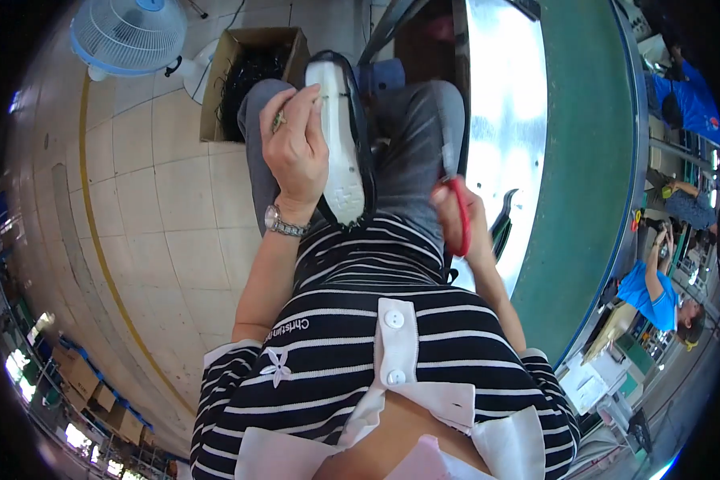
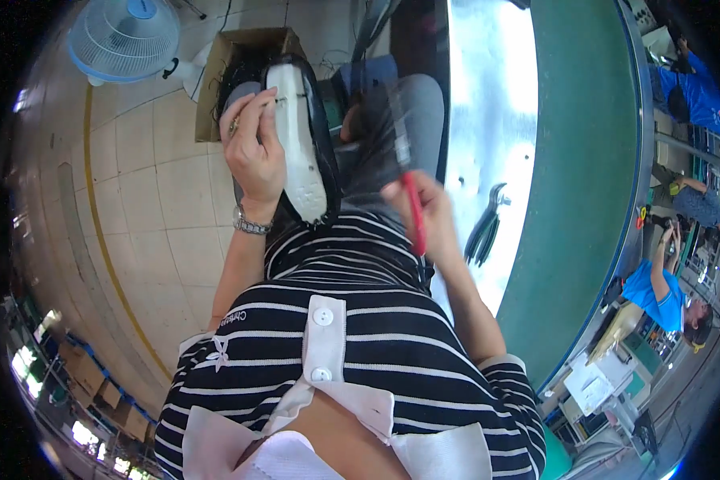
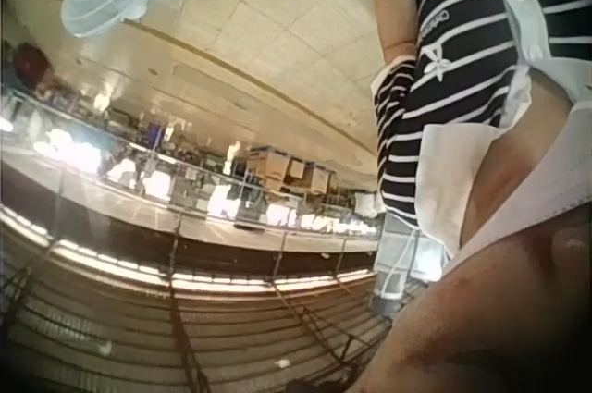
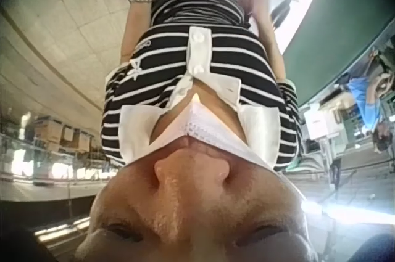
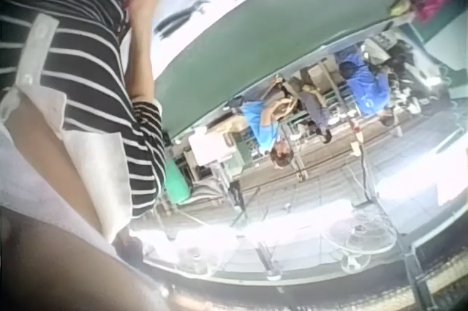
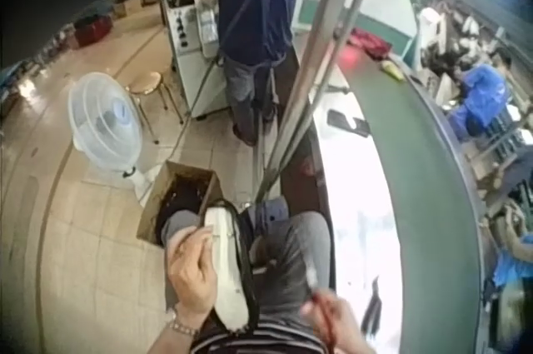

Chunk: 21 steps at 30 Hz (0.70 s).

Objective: Using pliers and specialized tools to shape and last a shoe upper onto a form in a factory setting.

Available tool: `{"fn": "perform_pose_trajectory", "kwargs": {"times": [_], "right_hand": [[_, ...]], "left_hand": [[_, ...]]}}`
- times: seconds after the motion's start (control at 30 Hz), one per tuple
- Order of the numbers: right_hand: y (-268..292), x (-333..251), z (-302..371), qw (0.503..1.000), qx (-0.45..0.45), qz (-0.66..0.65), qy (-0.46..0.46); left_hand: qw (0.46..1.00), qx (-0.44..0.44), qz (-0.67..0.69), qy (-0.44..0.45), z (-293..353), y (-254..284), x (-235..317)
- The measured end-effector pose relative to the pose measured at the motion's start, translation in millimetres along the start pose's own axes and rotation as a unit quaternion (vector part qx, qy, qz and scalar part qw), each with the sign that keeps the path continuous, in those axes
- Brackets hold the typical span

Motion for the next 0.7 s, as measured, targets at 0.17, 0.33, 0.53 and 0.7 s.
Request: {"fn": "perform_pose_trajectory", "kwargs": {"times": [0.17, 0.33, 0.53, 0.7], "right_hand": [[116, 37, -16, 0.938, 0.25, 0.229, 0.078], [166, 76, -30, 0.898, 0.311, 0.311, 0.019], [173, 74, -33, 0.883, 0.339, 0.322, 0.031], [183, 78, -12, 0.875, 0.374, 0.293, 0.088]], "left_hand": [[0.996, 0.056, 0.06, -0.017, 4, 4, -2], [0.96, 0.216, 0.151, -0.096, -27, 58, 31], [0.917, 0.284, 0.193, -0.202, -80, 105, 13], [0.99, 0.0, -0.128, -0.067, -98, 29, -110]]}}
Point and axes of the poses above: each hand's wrist, its own z-axis away from the middle knuckle, its own y-axis out of the back of the hand, x = y × z, the point moved 9 cm from there along -z, towards the middle knuckle, and after that the axes turned 3 degrees about y, right-handed, at the moved point
